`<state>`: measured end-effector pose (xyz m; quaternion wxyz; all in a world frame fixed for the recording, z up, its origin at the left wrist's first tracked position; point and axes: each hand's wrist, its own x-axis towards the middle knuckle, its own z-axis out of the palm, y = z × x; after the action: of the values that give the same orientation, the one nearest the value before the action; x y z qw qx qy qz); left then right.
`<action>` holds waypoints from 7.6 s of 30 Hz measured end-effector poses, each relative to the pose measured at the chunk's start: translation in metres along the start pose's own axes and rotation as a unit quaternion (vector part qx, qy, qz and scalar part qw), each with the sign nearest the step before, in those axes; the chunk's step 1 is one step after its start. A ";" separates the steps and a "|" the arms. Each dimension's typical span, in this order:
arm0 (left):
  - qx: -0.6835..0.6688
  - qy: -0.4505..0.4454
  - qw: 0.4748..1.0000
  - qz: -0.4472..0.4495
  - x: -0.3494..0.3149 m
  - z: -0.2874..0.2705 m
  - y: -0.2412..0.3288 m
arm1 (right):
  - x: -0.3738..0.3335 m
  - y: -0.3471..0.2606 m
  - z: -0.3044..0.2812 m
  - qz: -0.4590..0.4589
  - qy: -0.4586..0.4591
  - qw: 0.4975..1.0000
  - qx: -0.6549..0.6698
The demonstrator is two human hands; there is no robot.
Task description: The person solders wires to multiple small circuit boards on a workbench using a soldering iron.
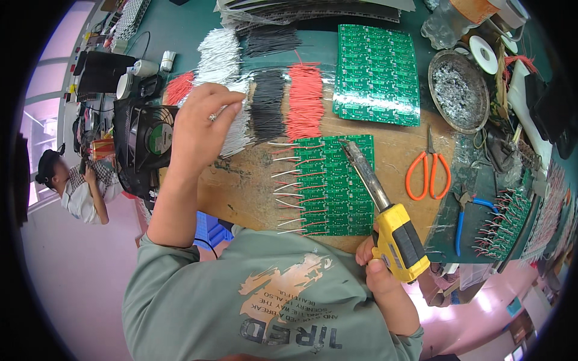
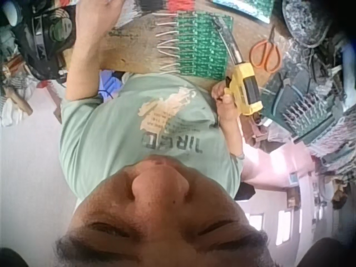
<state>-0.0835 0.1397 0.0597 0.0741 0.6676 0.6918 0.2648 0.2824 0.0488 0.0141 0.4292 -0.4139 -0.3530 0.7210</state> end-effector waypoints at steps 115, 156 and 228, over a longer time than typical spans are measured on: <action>-0.034 -0.063 0.963 0.258 -0.019 0.053 0.048 | -0.007 -0.003 -0.011 0.056 -0.059 0.989 -0.121; -0.047 -0.058 0.966 0.248 -0.019 0.054 0.050 | -0.005 -0.016 0.007 0.109 0.017 0.994 -0.020; -0.056 -0.075 0.964 0.248 -0.032 0.052 0.057 | -0.028 0.004 -0.025 0.079 -0.058 0.990 -0.096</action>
<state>-0.0058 0.1212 0.0339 0.0945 0.8309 0.4814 0.2624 0.3118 0.0253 0.0086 0.3074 -0.4371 -0.4111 0.7386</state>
